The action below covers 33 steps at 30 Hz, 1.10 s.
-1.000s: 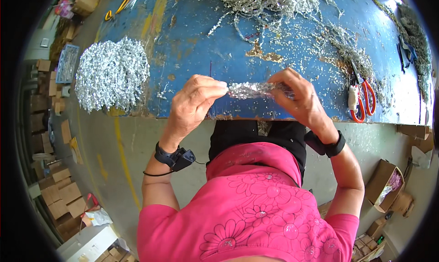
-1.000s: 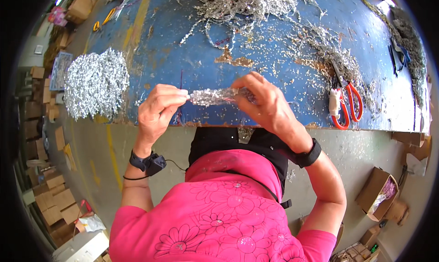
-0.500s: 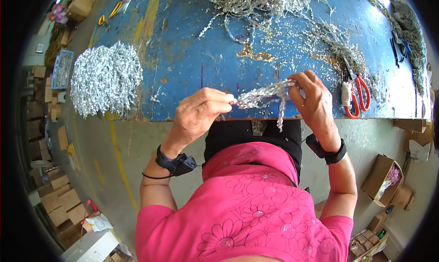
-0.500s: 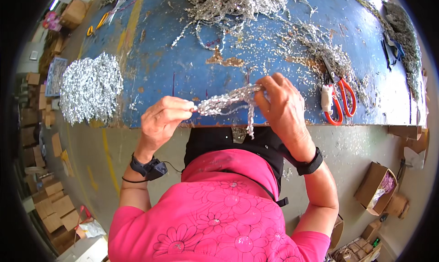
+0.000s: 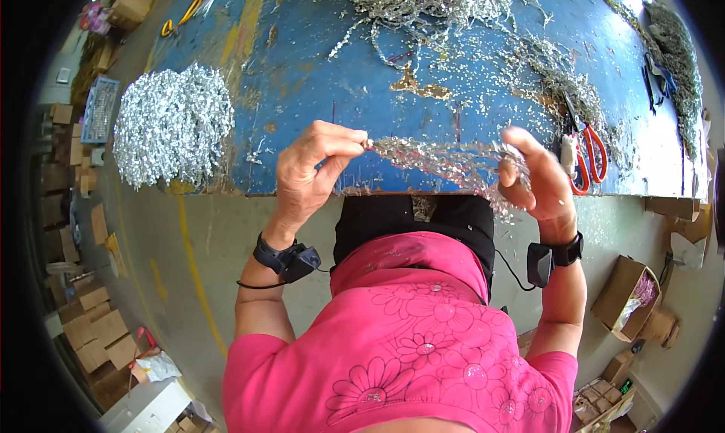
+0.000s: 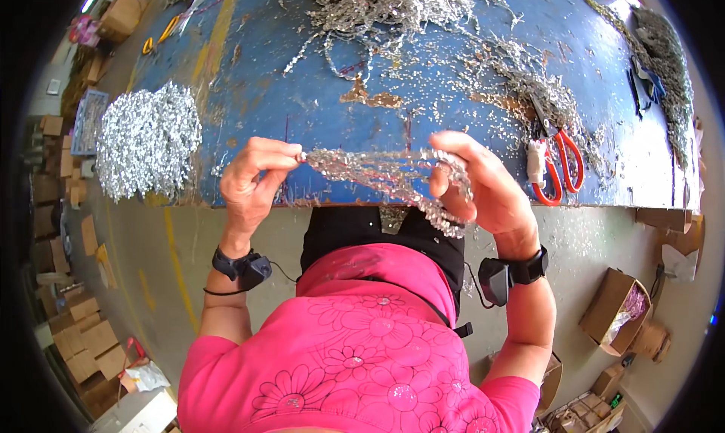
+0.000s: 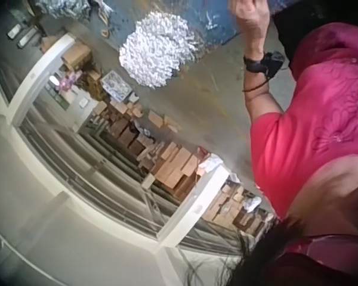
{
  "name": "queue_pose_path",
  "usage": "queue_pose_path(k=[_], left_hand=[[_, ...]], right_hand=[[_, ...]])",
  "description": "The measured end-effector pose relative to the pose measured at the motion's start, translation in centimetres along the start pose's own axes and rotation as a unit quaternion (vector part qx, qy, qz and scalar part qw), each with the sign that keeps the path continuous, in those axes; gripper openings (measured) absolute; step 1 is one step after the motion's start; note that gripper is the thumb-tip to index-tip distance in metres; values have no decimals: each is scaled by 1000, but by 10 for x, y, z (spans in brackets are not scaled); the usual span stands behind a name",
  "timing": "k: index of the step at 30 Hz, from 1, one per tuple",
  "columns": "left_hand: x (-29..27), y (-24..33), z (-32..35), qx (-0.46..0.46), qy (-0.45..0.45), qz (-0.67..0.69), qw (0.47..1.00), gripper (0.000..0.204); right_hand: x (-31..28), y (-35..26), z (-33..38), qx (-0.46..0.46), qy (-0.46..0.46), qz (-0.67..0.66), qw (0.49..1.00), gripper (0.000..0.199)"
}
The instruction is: Trimming long strips of silver shredded material to a specific length using scissors at a workbench.
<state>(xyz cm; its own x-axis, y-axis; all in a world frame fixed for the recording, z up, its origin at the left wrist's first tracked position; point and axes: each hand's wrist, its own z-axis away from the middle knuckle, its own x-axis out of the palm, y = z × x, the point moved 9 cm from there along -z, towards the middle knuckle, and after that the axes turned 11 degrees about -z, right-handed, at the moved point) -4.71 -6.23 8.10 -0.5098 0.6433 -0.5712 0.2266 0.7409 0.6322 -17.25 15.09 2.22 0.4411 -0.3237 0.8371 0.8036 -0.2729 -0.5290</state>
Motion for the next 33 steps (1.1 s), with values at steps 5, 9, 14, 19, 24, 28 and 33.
queue_pose_path(k=[5, 9, 14, 19, 24, 28, 33], left_hand=[[4, 19, -8, 42, -21, -5, 999, 18], [0, 19, -14, 57, -16, -10, 998, 18], [5, -2, -20, 15, -24, 3, 1000, 19], [-3, -10, -16, 33, -25, -63, 997, 20], [-49, -48, 3, -70, 25, -131, 989, 19], [-31, 17, -13, 19, -24, -102, 994, 22], [-2, 91, -41, 162, -84, 42, 982, 20]], right_hand=[[3, -2, 21, 30, -63, -9, 998, 71], [16, 3, 23, 46, -106, -27, 993, 84], [12, -14, 21, -115, -83, -270, 952, 88], [-17, -8, 27, -62, -53, -165, 983, 91], [-27, -26, 51, -91, 13, 46, 995, 74], [17, -23, 40, -193, 102, 513, 830, 75], [88, 8, 0, -289, -26, 641, 711, 106]])
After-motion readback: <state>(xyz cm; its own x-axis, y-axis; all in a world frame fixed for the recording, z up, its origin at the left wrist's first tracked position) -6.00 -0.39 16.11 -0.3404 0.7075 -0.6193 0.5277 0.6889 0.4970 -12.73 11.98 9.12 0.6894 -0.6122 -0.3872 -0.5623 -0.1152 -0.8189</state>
